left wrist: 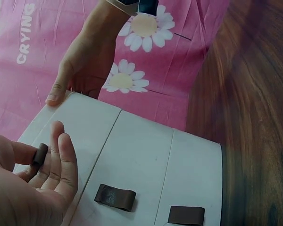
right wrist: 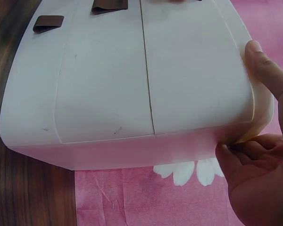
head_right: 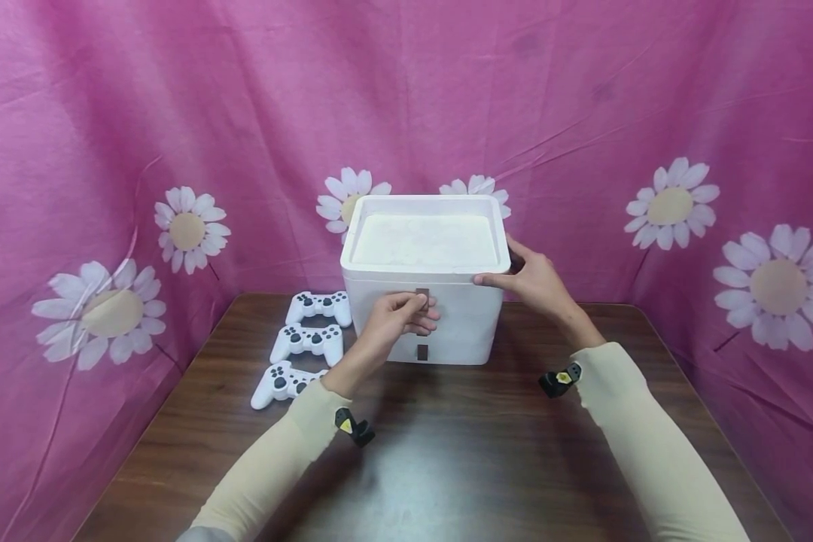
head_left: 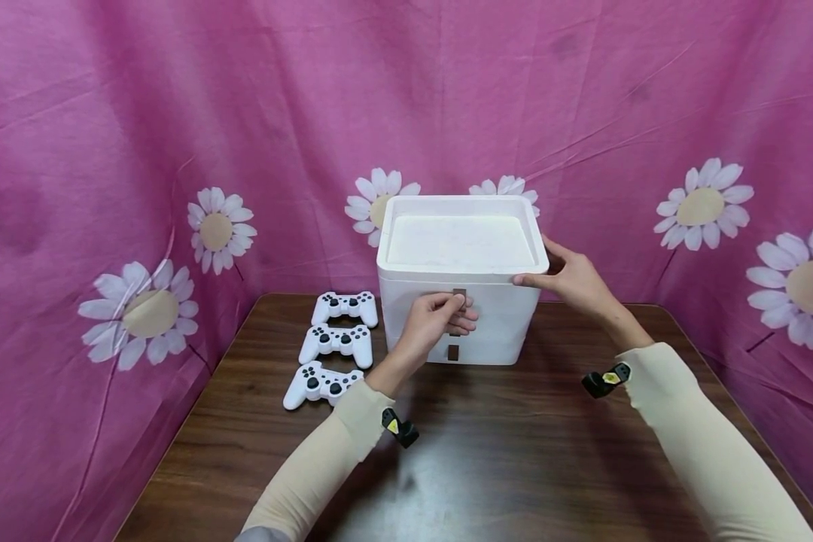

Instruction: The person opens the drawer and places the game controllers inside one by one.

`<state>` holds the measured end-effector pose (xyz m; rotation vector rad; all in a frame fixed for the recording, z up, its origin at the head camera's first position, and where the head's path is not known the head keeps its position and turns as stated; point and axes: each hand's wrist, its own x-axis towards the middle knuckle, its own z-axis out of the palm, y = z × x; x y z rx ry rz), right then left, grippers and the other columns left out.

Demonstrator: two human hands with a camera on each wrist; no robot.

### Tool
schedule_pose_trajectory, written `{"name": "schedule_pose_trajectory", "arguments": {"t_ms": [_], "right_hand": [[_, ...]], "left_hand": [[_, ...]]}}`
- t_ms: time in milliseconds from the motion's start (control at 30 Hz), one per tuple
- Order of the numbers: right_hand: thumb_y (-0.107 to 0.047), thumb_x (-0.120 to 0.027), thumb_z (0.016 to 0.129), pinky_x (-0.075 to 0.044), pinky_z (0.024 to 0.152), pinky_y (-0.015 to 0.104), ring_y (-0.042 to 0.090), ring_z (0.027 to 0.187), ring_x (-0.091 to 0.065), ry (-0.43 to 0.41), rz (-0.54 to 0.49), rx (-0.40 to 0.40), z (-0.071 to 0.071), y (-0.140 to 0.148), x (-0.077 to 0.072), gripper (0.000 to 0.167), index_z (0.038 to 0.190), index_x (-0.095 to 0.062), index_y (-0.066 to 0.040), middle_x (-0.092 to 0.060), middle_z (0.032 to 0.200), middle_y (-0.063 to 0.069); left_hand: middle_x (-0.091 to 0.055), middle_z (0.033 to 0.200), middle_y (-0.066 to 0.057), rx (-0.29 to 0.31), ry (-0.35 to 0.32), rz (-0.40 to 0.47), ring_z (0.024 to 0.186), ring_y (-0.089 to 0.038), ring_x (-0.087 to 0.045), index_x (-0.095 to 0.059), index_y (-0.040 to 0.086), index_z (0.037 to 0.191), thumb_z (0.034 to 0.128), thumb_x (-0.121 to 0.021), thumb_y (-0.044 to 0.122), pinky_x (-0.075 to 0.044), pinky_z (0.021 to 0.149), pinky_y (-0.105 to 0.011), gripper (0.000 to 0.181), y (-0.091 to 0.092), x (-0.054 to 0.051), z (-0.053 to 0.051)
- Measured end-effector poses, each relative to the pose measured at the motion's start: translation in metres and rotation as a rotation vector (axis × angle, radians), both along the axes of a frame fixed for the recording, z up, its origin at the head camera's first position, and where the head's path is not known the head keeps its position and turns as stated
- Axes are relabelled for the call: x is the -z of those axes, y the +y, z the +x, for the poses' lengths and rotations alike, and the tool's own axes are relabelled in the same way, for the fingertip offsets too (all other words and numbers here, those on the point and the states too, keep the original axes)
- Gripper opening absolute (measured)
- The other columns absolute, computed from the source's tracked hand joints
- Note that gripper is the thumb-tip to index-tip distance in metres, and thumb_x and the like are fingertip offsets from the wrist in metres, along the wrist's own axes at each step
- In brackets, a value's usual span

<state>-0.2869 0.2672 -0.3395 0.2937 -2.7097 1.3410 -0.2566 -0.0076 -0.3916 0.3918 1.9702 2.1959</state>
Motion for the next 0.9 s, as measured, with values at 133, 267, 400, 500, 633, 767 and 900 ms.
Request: {"name": "schedule_pose_trajectory", "arguments": {"t_ms": [133, 267, 400, 500, 633, 767, 900], "right_hand": [[-0.044, -0.089, 0.087, -0.052, 0.082, 0.009, 0.018, 0.118, -0.063, 0.0, 0.011, 0.009, 0.0, 0.0, -0.001, 0.103, 0.169, -0.03, -0.022, -0.065, 0.147, 0.016], [-0.044, -0.089, 0.088, -0.051, 0.081, 0.01, 0.014, 0.114, -0.063, -0.001, 0.031, 0.021, 0.0, 0.002, -0.001, 0.102, 0.168, -0.031, -0.022, -0.067, 0.143, 0.017], [-0.045, -0.088, 0.088, -0.052, 0.08, 0.01, 0.015, 0.113, -0.064, -0.007, 0.041, 0.025, -0.002, 0.002, -0.002, 0.101, 0.168, -0.032, -0.022, -0.068, 0.143, 0.017], [-0.048, -0.088, 0.087, -0.052, 0.08, 0.011, 0.021, 0.116, -0.064, -0.019, 0.044, 0.031, 0.0, 0.002, -0.001, 0.101, 0.168, -0.033, -0.021, -0.068, 0.142, 0.016], [-0.051, -0.088, 0.086, -0.054, 0.079, 0.014, 0.021, 0.113, -0.065, -0.026, 0.05, 0.036, 0.0, 0.0, -0.002, 0.103, 0.168, -0.033, -0.021, -0.068, 0.142, 0.016], [-0.051, -0.088, 0.086, -0.061, 0.077, 0.021, 0.014, 0.103, -0.068, -0.04, 0.034, 0.038, 0.001, 0.0, -0.004, 0.103, 0.168, -0.033, -0.022, -0.069, 0.139, 0.018], [-0.054, -0.087, 0.086, -0.058, 0.078, 0.017, 0.012, 0.104, -0.068, -0.018, 0.071, 0.047, 0.0, 0.0, -0.003, 0.102, 0.167, -0.035, -0.022, -0.072, 0.134, 0.017]], "left_hand": [[-0.081, 0.096, -0.02, -0.002, 0.008, 0.006, 0.073, -0.009, -0.076, -0.075, -0.009, 0.116, 0.11, -0.06, 0.019, -0.067, 0.077, -0.035, 0.032, -0.001, 0.0, 0.003], [-0.081, 0.09, -0.015, 0.002, 0.007, 0.007, 0.071, -0.009, -0.076, -0.075, -0.01, 0.114, 0.1089, -0.062, 0.018, -0.067, 0.074, -0.033, 0.031, -0.002, 0.0, 0.009], [-0.081, 0.089, -0.014, -0.001, 0.009, -0.007, 0.069, -0.008, -0.075, -0.076, -0.009, 0.112, 0.108, -0.063, 0.018, -0.066, 0.072, -0.031, 0.03, -0.005, 0.0, 0.015], [-0.081, 0.088, -0.016, 0.002, 0.017, -0.011, 0.068, -0.008, -0.075, -0.076, -0.009, 0.111, 0.1076, -0.063, 0.019, -0.066, 0.07, -0.03, 0.03, -0.006, 0.002, 0.021], [-0.081, 0.085, -0.013, 0.008, 0.019, -0.001, 0.067, -0.009, -0.074, -0.076, -0.009, 0.109, 0.1072, -0.064, 0.019, -0.064, 0.067, -0.028, 0.031, -0.008, 0.002, 0.028], [-0.08, 0.083, -0.013, 0.016, 0.019, 0.009, 0.065, -0.009, -0.074, -0.076, -0.011, 0.109, 0.1071, -0.064, 0.017, -0.065, 0.068, -0.031, 0.031, -0.009, -0.001, 0.036], [-0.08, 0.085, -0.018, 0.026, 0.026, 0.022, 0.064, -0.01, -0.074, -0.075, -0.013, 0.109, 0.107, -0.063, 0.016, -0.065, 0.067, -0.032, 0.031, -0.011, -0.001, 0.045]]}}
